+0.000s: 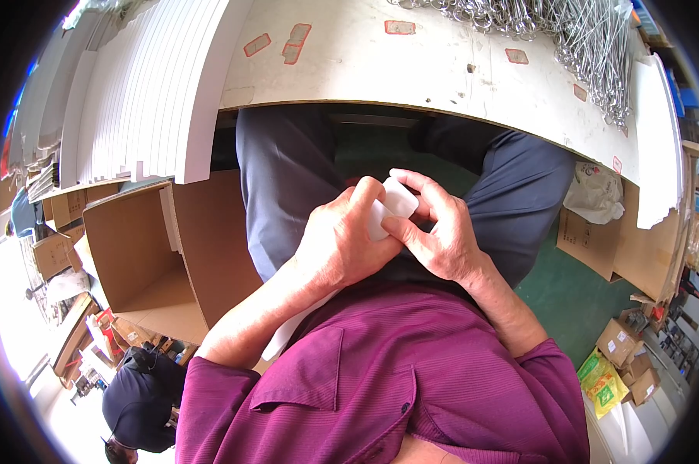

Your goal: Packaging wire brush components into white cardboard sleeves.

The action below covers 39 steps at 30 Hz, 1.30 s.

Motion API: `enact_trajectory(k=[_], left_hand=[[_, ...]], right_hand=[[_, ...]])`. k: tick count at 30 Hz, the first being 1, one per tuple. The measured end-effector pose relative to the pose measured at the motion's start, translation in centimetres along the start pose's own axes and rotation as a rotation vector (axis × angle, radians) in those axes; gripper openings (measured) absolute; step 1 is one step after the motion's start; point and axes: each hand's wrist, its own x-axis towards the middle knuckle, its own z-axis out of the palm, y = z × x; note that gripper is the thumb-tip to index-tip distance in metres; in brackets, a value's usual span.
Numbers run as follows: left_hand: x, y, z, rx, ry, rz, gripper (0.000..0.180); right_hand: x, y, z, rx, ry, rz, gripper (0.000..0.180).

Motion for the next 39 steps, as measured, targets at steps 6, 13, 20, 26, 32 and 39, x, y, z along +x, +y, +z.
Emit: enact_trajectory(k=[6,13,20,26,32,39], left_hand=[[0.0,-0.08,-0.03,0.005,-0.002,0.002,0.044],[0.02,-0.13,-0.08,0.0,-0.016,-0.004,0.044],[0.01,-0.23,-0.02,-0.001,-0.018,-0.01,0.044],[0.09,-0.18,-0.03,-0.002,-0.017,-0.012,0.043],[0.08,-0.24,0.04,0.006,-0.004,-0.005,0.043],[-0.02,-0.05,-0.27,-0.01,0.002,-0.001,0.043]], right_hand=[[0.07,-0.11,-0.07,-0.011,-0.01,0.007,0.059],[0.21,-0.39,-0.25,-0.036,-0.027,0.013,0.056],[0.32,-0.39,-0.27,-0.061,-0.027,-0.011,0.056],[0.36,-0.29,-0.28,-0.064,-0.03,-0.01,0.056],[0.33,-0.43,-0.25,-0.057,-0.028,-0.015,0.056],[-0.03,-0.47,0.22,0.061,0.009,0.051,0.059]])
